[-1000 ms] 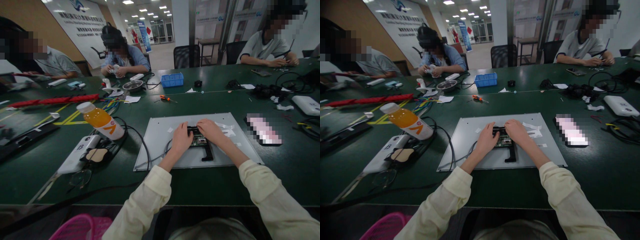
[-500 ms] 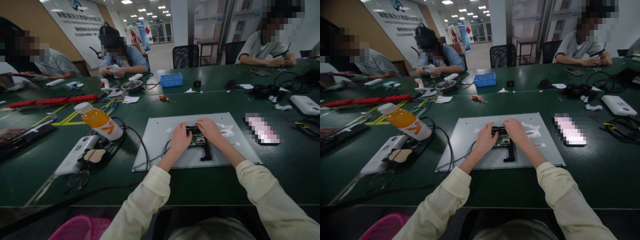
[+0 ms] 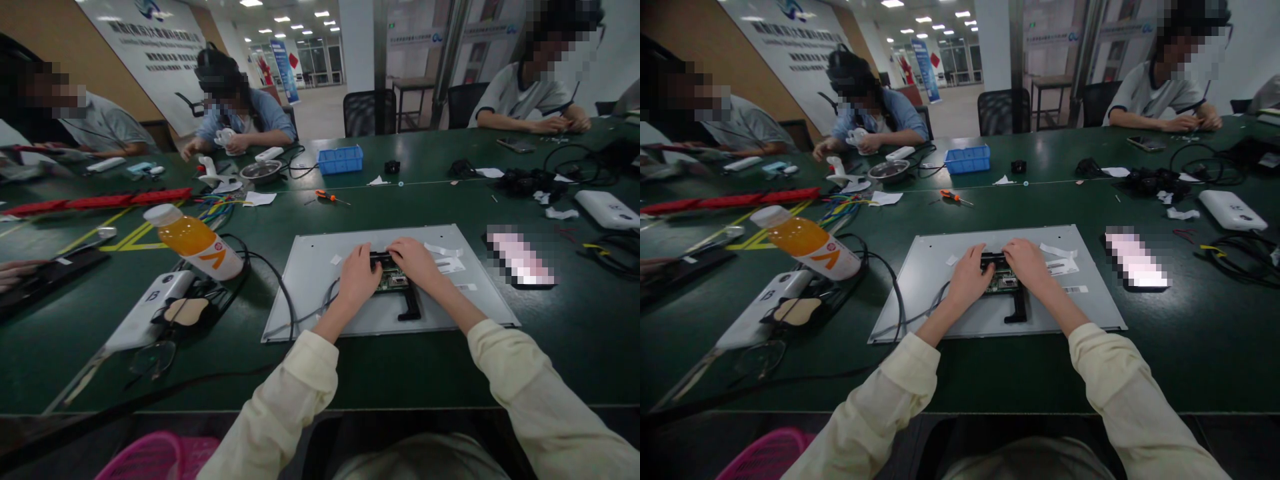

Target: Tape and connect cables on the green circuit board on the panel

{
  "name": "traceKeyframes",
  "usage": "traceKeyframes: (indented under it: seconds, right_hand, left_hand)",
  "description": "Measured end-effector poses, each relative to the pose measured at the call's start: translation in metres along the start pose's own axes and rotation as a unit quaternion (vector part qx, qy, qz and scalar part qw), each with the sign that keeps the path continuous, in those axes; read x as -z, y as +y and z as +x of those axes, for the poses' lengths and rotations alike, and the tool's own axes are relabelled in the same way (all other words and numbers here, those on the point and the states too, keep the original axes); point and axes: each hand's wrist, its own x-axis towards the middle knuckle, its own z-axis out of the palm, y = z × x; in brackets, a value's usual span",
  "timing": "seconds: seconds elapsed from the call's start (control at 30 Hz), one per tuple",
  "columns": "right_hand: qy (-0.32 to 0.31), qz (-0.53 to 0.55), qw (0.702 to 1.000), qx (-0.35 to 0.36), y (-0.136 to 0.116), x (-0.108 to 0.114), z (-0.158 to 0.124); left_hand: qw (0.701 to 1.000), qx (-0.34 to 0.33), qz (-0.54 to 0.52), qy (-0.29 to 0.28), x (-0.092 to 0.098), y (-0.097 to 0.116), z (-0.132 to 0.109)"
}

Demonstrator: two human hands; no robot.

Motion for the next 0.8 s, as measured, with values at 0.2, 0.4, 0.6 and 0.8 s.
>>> traceKeyframes:
  seconds: [0.2, 0.4, 0.6, 0.8]
  right_hand:
    - [0.008, 0.018, 1.000, 0.008, -0.002, 0.001, -0.001]
    - [0.021, 0.064, 0.997, 0.023, 0.002, -0.001, -0.002]
    - [0.076, 0.090, 0.993, 0.032, 0.013, 0.008, -0.012]
    - [0.113, 0.095, 0.989, 0.009, 0.028, 0.015, -0.025]
  left_hand:
    - [1.000, -0.001, 0.002, 0.000, 0.000, -0.001, 0.000]
    - [1.000, 0.002, -0.009, 0.006, -0.002, -0.001, 0.001]
    - [0.997, -0.006, -0.037, 0.063, 0.018, -0.006, 0.010]
    - [0.990, 0.114, 0.027, 0.076, 0.043, -0.046, 0.018]
